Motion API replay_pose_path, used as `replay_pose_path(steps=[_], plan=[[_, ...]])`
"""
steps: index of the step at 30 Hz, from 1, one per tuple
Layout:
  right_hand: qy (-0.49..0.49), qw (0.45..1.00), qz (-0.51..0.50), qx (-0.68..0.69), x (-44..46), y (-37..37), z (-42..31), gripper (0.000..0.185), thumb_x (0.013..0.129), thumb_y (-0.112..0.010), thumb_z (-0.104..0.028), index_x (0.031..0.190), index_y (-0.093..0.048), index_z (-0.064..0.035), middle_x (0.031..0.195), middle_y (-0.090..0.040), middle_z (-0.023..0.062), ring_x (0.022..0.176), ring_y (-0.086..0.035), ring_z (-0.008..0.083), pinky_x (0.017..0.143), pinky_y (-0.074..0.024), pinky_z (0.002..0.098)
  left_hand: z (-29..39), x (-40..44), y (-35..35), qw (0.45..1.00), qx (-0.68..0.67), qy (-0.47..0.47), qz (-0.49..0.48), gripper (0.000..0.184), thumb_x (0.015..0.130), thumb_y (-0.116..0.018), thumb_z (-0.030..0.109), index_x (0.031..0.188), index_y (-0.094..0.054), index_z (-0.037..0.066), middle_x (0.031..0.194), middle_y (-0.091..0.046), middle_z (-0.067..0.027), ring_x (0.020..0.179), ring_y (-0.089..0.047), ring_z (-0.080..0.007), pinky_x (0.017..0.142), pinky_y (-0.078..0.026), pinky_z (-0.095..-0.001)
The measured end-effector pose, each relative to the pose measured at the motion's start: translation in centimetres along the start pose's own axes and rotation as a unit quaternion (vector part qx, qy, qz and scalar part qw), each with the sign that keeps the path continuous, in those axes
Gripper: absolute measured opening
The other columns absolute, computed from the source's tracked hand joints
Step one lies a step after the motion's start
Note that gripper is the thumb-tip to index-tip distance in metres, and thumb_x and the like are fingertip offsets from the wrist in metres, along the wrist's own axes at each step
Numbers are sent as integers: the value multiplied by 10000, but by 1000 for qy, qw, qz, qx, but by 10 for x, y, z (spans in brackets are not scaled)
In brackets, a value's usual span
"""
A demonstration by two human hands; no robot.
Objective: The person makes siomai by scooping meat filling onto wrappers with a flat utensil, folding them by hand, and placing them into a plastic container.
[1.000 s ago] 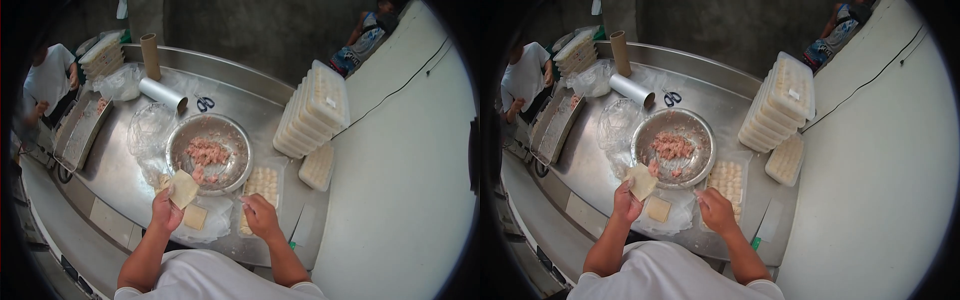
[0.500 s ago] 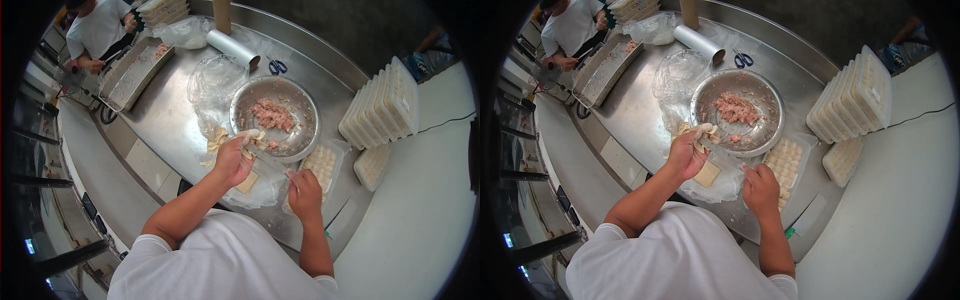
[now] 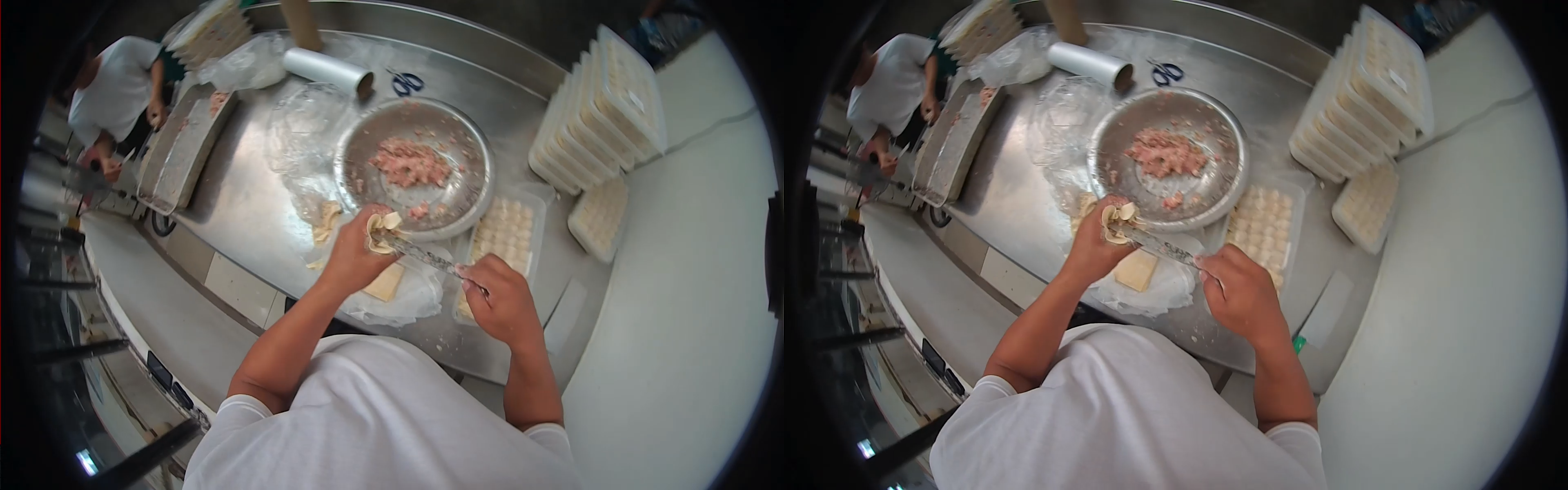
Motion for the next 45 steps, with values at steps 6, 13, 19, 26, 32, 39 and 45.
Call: replay_pose_path(steps=[6, 13, 19, 26, 32, 39, 45], plan=[[-44, 998, -25, -37, -19, 49, 23, 155, 831, -670, -53, 980, -703, -28, 836, -633, 106, 708, -635, 278, 652, -505, 338, 9, 13, -32, 993, 92, -58, -40, 303, 802, -729, 3, 1078, -605, 13, 936, -675, -100, 899, -654, -185, 814, -513, -322], [-191, 920, 116, 323, -55, -15, 82, 181, 909, -715, -132, 1047, -667, -24, 920, -655, 23, 746, -557, 57, 654, -480, 257, 12, 9, -111, 939, -324, 64, -92, 123, 976, -629, 131, 1009, -649, 14, 947, -664, -76, 935, -607, -115, 839, -496, -349], [-231, 701, 215, 640, -65, -58, 91, 260, 928, -688, -133, 1147, -575, -48, 836, -606, -22, 628, -493, 20, 476, -368, 196, 31, -7, -151, 964, -227, -15, -135, 198, 962, -625, 129, 1124, -651, 18, 1080, -621, -113, 1023, -591, -212, 919, -480, -363], [-238, 740, 158, 608, -92, -34, 136, 229, 912, -697, -98, 1106, -589, -41, 810, -593, -21, 549, -431, 15, 453, -317, 189, 59, -19, -166, 942, 11, -240, -233, 448, 739, -773, -47, 1163, -667, 50, 1180, -611, -155, 1074, -644, -289, 837, -545, -378], [-305, 861, 219, 343, -128, 14, 188, 193, 923, -692, -142, 1059, -631, -19, 821, -627, 3, 687, -525, 44, 519, -372, 208, 3, 5, -198, 924, 133, -226, -279, 400, 692, -751, -35, 1074, -658, 36, 1064, -629, -146, 960, -643, -349, 809, -538, -394], [-338, 811, 362, 313, -165, 44, 215, 189, 924, -682, -148, 1060, -629, -27, 807, -629, 29, 591, -469, 38, 454, -324, 205, -5, 1, -225, 910, 181, -209, -310, 383, 734, -661, -50, 1107, -647, 34, 990, -645, -154, 945, -637, -379, 819, -528, -443], [-322, 868, 328, 189, -154, 42, 205, 217, 943, -659, -160, 1098, -640, -10, 802, -630, 45, 535, -458, 50, 472, -351, 223, -7, -7, -239, 889, 254, -198, -327, 435, 742, -608, -65, 1160, -651, 46, 1015, -659, -166, 961, -649, -363, 834, -531, -451]])
Point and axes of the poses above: each hand's wrist, its own x-axis towards the middle knuckle, its own y-axis out of the back of the hand, z = x × y, the point moved 10 cm from there along x, towards the middle knuckle
